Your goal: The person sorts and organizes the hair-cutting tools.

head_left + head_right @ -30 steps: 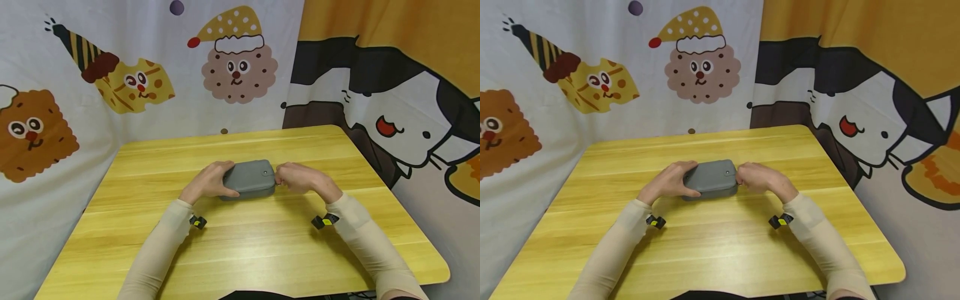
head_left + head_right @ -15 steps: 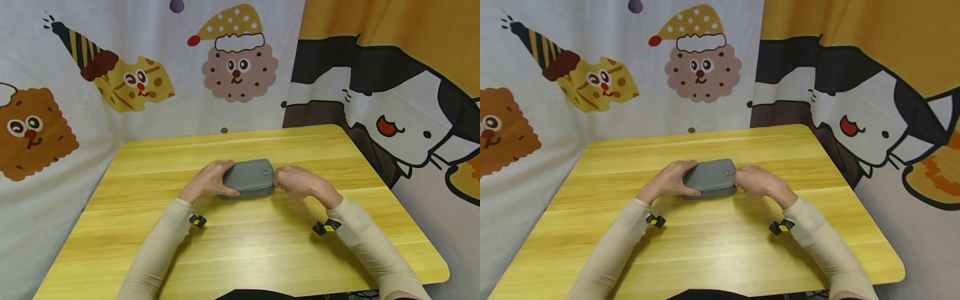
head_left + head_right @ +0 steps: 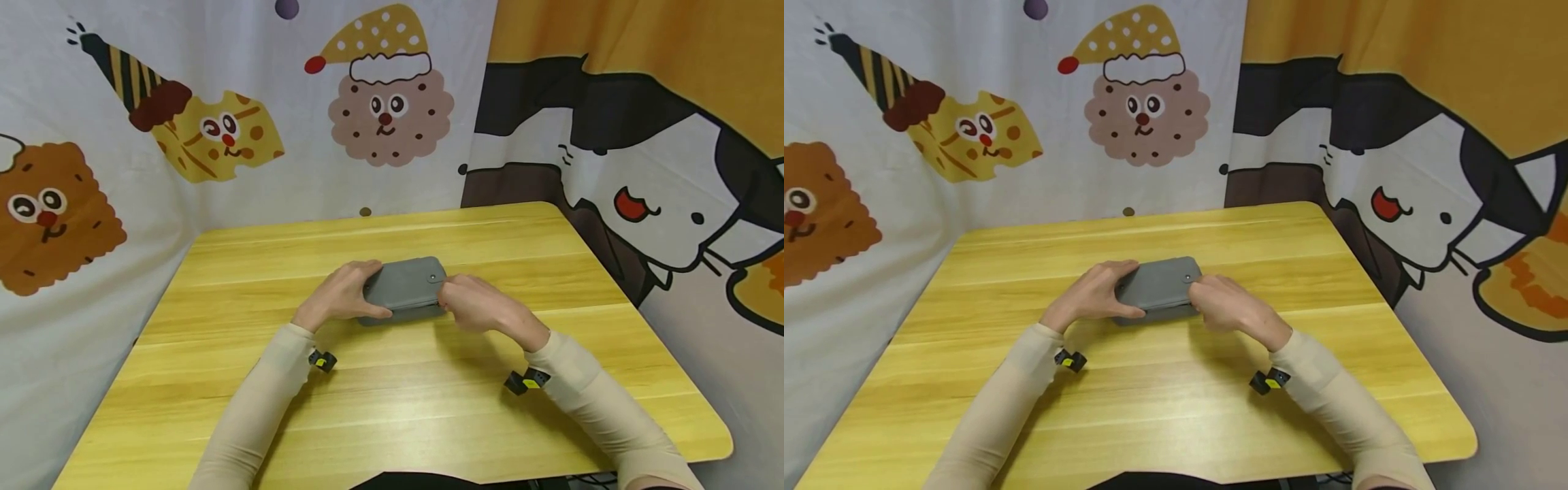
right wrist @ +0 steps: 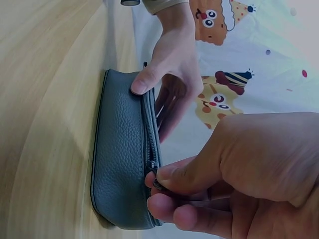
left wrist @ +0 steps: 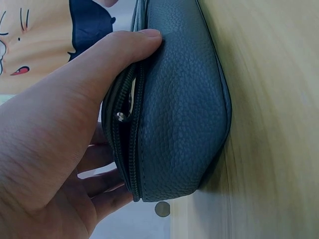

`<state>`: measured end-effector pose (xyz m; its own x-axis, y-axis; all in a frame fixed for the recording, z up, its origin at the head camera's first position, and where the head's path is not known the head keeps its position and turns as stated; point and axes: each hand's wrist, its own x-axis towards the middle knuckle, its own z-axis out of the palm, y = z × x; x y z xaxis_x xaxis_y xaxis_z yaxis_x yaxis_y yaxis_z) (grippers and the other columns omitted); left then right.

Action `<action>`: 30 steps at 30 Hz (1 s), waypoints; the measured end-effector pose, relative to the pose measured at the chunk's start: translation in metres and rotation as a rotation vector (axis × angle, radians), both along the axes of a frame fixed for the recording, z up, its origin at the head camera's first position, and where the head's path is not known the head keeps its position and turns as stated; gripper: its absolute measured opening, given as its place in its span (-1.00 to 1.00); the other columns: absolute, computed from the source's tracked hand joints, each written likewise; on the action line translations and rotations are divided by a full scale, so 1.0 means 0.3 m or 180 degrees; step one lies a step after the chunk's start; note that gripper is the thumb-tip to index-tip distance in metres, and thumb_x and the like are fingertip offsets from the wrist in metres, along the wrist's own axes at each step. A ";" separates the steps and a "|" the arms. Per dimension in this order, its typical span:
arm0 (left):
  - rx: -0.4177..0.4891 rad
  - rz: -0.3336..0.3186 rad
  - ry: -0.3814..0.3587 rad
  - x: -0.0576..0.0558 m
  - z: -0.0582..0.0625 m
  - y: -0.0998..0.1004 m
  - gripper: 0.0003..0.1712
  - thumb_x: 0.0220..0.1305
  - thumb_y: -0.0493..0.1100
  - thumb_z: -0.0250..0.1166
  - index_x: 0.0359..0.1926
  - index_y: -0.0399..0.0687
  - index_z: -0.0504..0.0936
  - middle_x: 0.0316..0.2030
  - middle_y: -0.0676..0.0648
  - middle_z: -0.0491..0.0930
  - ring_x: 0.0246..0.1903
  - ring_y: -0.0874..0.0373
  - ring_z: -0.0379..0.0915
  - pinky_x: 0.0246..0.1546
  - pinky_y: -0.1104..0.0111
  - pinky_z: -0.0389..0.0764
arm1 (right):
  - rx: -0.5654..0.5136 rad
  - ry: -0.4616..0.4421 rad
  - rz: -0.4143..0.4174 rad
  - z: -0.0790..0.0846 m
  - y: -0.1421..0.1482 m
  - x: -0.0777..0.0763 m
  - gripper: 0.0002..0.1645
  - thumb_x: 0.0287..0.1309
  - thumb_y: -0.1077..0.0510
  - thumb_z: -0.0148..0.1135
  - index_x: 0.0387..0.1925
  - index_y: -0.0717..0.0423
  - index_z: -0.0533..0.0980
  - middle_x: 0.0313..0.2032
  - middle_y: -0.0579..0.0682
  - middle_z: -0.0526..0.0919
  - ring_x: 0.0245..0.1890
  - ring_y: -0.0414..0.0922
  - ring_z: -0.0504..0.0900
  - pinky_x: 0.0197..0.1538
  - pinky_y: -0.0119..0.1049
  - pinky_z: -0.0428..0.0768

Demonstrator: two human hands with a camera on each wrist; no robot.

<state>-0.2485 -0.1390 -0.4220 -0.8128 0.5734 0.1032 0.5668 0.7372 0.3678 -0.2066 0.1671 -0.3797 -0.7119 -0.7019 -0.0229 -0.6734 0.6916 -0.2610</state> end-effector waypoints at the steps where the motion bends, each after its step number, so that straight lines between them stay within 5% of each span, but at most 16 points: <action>1: -0.0006 0.0000 0.0011 -0.001 -0.001 0.000 0.27 0.13 0.34 0.75 0.66 -0.25 0.45 0.56 -0.28 0.57 0.45 -0.20 0.63 0.48 -0.04 0.69 | -0.0013 0.0012 -0.0005 0.001 0.000 0.000 -0.39 0.15 0.66 0.22 -0.59 -0.07 0.30 -0.49 -0.18 0.11 -0.46 -0.24 0.05 -0.40 -0.37 0.03; 3: -0.0009 0.0000 0.0015 -0.001 -0.002 0.000 0.27 0.14 0.34 0.74 0.66 -0.25 0.44 0.56 -0.29 0.57 0.44 -0.20 0.63 0.47 -0.04 0.70 | -0.0006 0.0011 -0.0010 0.002 0.000 0.000 -0.46 0.13 0.68 0.21 -0.59 0.01 0.40 -0.48 -0.14 0.17 -0.46 -0.22 0.10 -0.40 -0.36 0.07; 6: -0.0008 0.0004 0.0006 -0.001 -0.003 -0.001 0.28 0.14 0.34 0.74 0.66 -0.26 0.43 0.57 -0.29 0.56 0.45 -0.21 0.62 0.47 -0.05 0.69 | 0.0013 0.0092 0.0010 0.001 0.003 -0.001 -0.56 0.09 0.71 0.23 -0.43 0.16 0.71 -0.41 -0.09 0.60 -0.41 -0.21 0.55 -0.41 -0.42 0.49; 10: -0.0017 0.0010 0.0000 -0.001 -0.003 -0.001 0.29 0.15 0.34 0.73 0.67 -0.27 0.42 0.58 -0.30 0.54 0.47 -0.23 0.60 0.48 -0.06 0.68 | -0.0016 0.0138 0.0062 -0.001 0.007 -0.003 -0.49 0.06 0.75 0.20 -0.17 0.29 0.84 -0.11 0.18 0.88 -0.14 0.04 0.86 -0.09 -0.21 0.88; 30: -0.0027 0.0027 -0.0034 0.000 -0.004 -0.001 0.33 0.14 0.34 0.74 0.69 -0.29 0.39 0.64 -0.32 0.45 0.59 -0.29 0.48 0.59 -0.11 0.58 | -0.0321 -0.0158 0.0244 -0.024 0.008 -0.036 -0.68 0.41 0.56 0.28 -0.08 0.20 0.80 -0.13 0.03 0.82 -0.04 -0.01 0.83 0.06 -0.12 0.87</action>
<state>-0.2487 -0.1392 -0.4232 -0.8187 0.5673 0.0895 0.5565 0.7452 0.3675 -0.2175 0.1697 -0.3870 -0.6559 -0.7547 0.0167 -0.7079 0.6072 -0.3609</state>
